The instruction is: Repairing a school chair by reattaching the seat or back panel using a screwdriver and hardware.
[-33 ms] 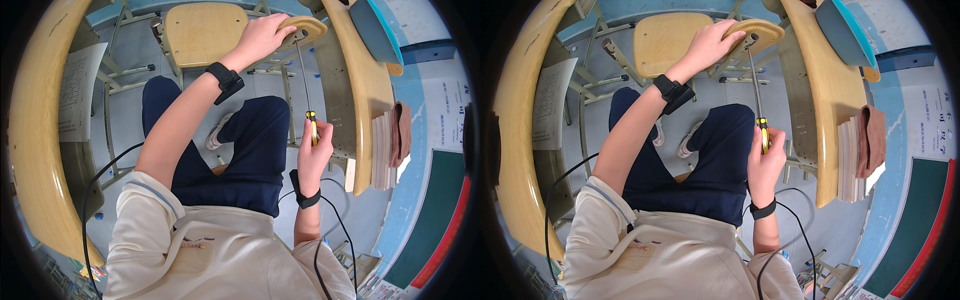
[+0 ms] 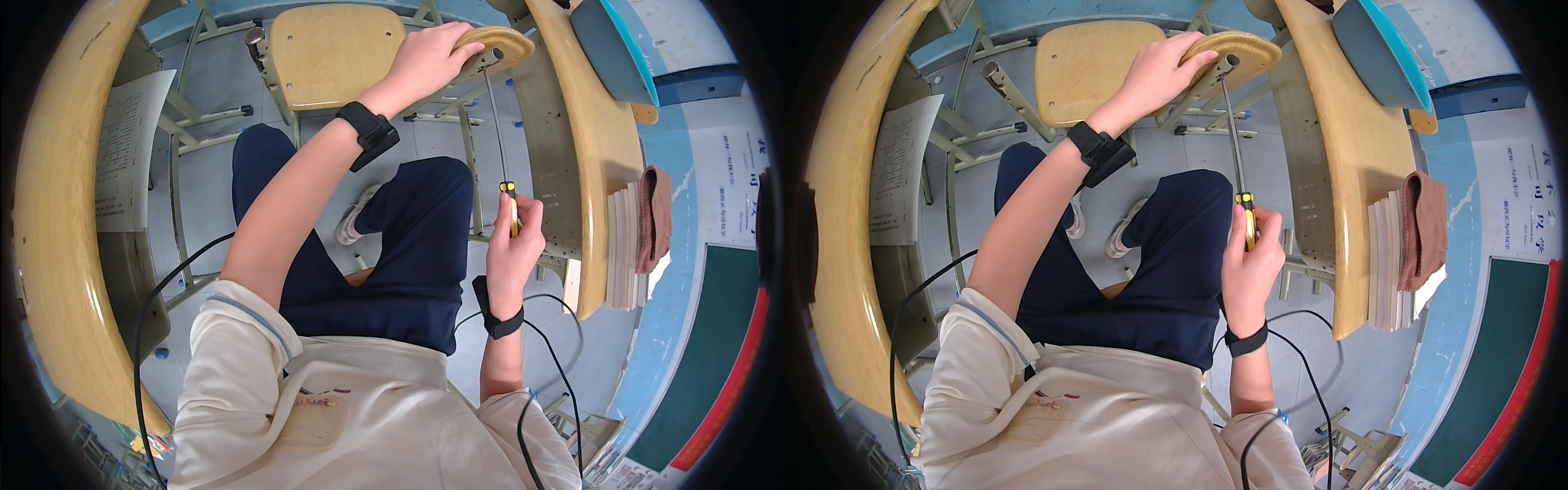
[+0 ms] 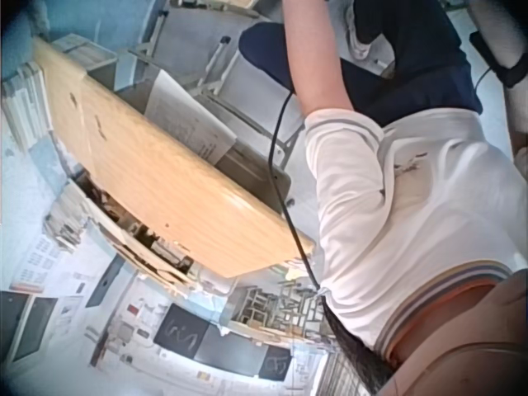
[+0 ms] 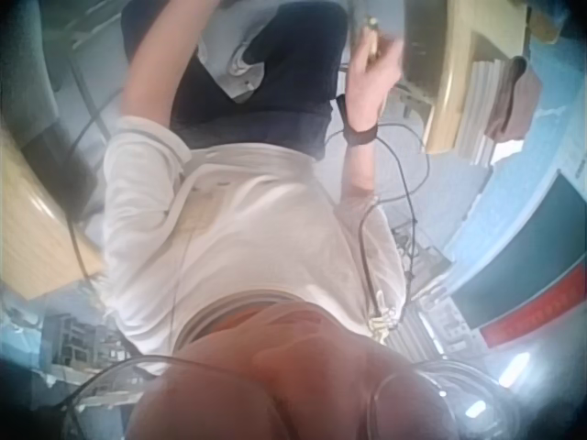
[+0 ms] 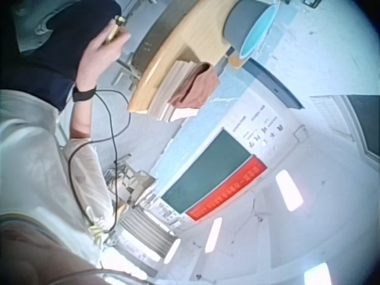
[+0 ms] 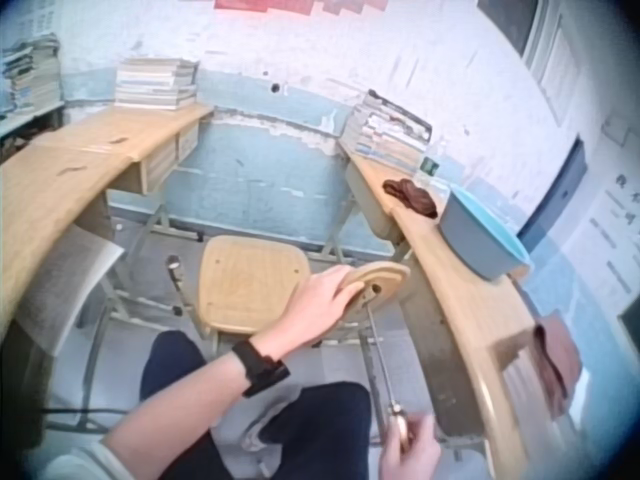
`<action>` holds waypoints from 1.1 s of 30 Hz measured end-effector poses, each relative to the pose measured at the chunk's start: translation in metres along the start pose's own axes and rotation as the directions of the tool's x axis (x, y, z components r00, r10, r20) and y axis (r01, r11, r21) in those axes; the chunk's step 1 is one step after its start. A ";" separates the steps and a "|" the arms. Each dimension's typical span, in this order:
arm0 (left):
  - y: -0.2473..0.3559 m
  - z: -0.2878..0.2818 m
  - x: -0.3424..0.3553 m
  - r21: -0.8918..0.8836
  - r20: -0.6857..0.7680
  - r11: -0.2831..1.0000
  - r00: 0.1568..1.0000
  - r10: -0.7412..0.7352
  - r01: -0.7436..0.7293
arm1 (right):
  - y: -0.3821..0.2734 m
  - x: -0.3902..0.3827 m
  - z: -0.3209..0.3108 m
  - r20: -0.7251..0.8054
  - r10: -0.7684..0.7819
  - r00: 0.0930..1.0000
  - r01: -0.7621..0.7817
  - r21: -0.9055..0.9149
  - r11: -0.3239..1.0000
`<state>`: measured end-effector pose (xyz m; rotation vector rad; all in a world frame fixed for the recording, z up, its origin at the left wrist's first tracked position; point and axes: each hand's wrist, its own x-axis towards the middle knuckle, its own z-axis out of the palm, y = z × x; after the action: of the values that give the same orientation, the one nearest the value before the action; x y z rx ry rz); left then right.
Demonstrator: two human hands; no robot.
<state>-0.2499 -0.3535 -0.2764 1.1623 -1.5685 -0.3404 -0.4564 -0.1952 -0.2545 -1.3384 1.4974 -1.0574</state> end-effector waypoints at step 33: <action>0.003 0.002 -0.001 -0.006 -0.013 1.000 1.000 0.008 -0.008 | 0.006 0.019 -0.032 0.629 0.271 0.729 -0.685 0.676 0.271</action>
<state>-0.2528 -0.3520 -0.2751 1.1512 -1.5595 -0.3318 -0.4896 -0.2123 -0.2517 -0.1957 0.6815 -0.8385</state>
